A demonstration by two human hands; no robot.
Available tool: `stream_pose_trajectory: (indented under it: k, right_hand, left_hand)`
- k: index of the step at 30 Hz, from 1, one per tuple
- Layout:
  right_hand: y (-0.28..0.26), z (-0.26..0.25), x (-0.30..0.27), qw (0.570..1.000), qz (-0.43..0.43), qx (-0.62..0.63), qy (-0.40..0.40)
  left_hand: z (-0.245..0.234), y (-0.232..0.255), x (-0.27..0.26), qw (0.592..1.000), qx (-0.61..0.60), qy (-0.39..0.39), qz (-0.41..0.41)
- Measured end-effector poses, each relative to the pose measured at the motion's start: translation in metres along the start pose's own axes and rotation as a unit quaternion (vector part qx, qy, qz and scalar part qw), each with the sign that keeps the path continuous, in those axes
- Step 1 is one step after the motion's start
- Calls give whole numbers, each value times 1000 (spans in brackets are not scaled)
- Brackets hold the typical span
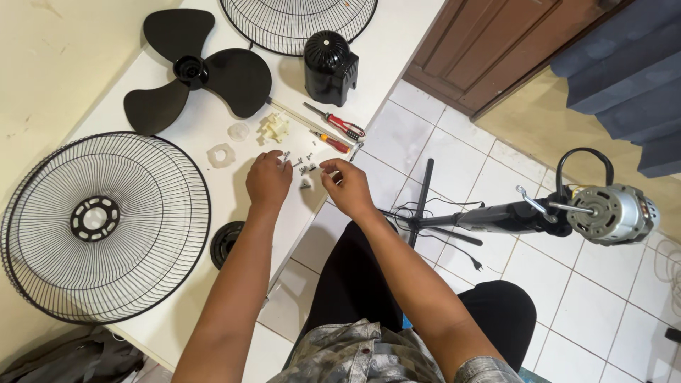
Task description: The person assembles a pedestal fan motor by inserting the rotor into the stator, aligning the shaft, and securing the housing with screws. They use a screwdriver to tighten the screws and complete the motor assembly.
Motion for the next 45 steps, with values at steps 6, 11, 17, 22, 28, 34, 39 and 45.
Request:
stream_pose_trajectory:
  k: [6, 11, 17, 22, 28, 34, 39, 45]
  right_hand:
    - [-7, 1, 14, 1000, 7, -4, -1]
    - [-6, 2, 16, 999, 28, 11, -18]
    - [3, -8, 20, 999, 7, 42, 0]
    - [7, -15, 18, 998, 19, 57, 1]
    - [-3, -23, 13, 997, 16, 70, -1]
    - [-35, -24, -5, 994, -54, 94, -20]
    - [-57, -45, -40, 982, -148, 117, 0]
    - [-56, -96, -83, 986, -129, 103, 32]
  left_hand:
    - [8, -5, 15, 998, 9, -10, 55]
    - [13, -4, 36, 994, 14, -99, 51]
    - [14, 0, 50, 987, 54, -139, 52]
    - [8, 7, 51, 988, 58, -128, 57]
    - [-19, 9, 41, 984, -159, -67, -44]
    - [-18, 36, 13, 827, -549, -48, -111]
    - [-12, 68, -12, 715, -685, -106, -89]
    - [2, 115, -30, 658, -727, -173, -98]
Point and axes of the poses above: each hand's wrist, its own x-axis towards the middle knuckle, its own z-axis out of the palm, y = z × x, the point moved 4 cm from there along x, towards the middle knuckle, and after that the axes turned 14 degrees about z, right-handed, at the moved point
